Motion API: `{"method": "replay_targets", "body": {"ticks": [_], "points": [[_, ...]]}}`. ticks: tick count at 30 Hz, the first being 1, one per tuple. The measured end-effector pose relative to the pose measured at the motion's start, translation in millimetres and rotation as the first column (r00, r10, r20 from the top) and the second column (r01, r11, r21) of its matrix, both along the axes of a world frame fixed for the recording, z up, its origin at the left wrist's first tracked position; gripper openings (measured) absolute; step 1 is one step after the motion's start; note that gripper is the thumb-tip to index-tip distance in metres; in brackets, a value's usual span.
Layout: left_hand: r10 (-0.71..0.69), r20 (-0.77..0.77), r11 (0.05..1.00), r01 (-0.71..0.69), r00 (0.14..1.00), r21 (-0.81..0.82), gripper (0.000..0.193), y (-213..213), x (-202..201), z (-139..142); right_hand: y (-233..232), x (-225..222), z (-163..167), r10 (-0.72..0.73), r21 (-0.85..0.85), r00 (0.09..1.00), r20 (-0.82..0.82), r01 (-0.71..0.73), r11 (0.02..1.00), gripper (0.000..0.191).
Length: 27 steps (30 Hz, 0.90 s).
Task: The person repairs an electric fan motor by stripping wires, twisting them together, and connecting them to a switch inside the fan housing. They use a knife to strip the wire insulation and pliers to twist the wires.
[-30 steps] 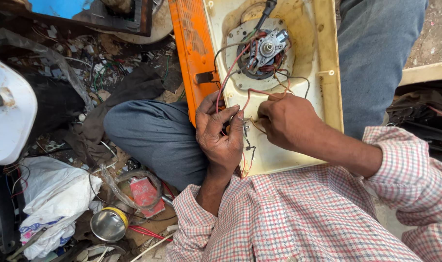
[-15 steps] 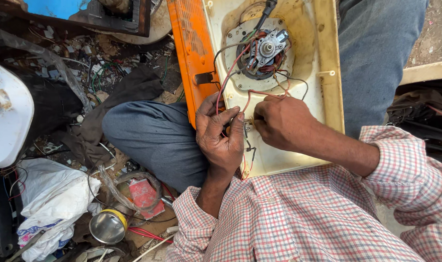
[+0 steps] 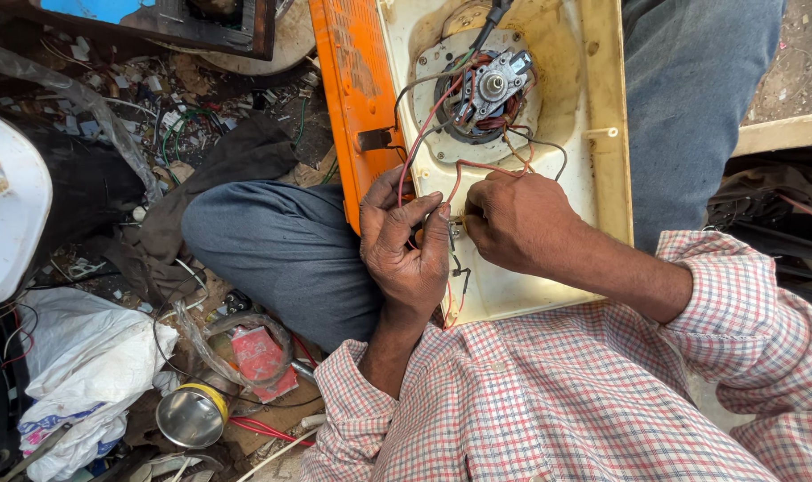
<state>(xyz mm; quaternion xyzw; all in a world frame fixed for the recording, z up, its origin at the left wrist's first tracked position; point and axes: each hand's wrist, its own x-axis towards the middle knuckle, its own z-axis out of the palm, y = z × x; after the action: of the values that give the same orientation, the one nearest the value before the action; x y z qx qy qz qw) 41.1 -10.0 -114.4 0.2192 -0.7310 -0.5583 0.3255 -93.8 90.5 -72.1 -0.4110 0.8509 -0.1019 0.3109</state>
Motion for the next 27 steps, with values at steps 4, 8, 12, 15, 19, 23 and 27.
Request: {"method": "replay_targets", "body": {"ticks": [4, 8, 12, 15, 19, 23, 27], "points": [[0.007, 0.006, 1.0, -0.006, 1.0, -0.019, 0.017, 1.1, 0.3, 0.4, 0.9, 0.2, -0.2, -0.02, 0.003, 1.0, 0.006, 0.02, 1.0, 0.021], [0.005, 0.008, 1.0, -0.005, 1.0, 0.0, 0.017, 1.0, 0.6, 0.0, 3.9, 0.0, -1.3, -0.008, -0.048, 1.0, -0.015, 0.008, 0.999, 0.022], [0.008, 0.005, 1.0, -0.008, 1.0, 0.01, 0.017, 0.9, 1.9, -0.1, 4.5, 1.1, -2.6, -0.023, -0.015, 1.0, 0.001, 0.023, 1.0, 0.022], [0.002, -0.007, 1.0, -0.002, 1.0, 0.01, 0.018, 0.7, 1.8, 0.0, 4.0, 1.1, -2.8, -0.032, 0.001, 0.999, 0.005, 0.032, 0.999, 0.021], [-0.001, -0.003, 1.0, 0.001, 1.0, 0.018, 0.018, 0.0, 2.1, 0.3, 4.0, 0.4, -2.0, -0.022, -0.025, 1.0, 0.007, 0.022, 0.999, 0.021], [-0.008, 0.005, 1.0, 0.008, 1.0, 0.02, 0.017, 0.0, 2.9, -0.1, 3.0, -0.8, -2.5, 0.001, -0.01, 1.0, -0.006, -0.001, 1.0, 0.022], [-0.006, -0.011, 1.0, 0.006, 1.0, 0.018, 0.017, 0.4, 2.7, -1.6, 1.7, -1.2, -2.2, -0.015, -0.01, 1.0, 0.015, 0.015, 1.0, 0.022]]}}
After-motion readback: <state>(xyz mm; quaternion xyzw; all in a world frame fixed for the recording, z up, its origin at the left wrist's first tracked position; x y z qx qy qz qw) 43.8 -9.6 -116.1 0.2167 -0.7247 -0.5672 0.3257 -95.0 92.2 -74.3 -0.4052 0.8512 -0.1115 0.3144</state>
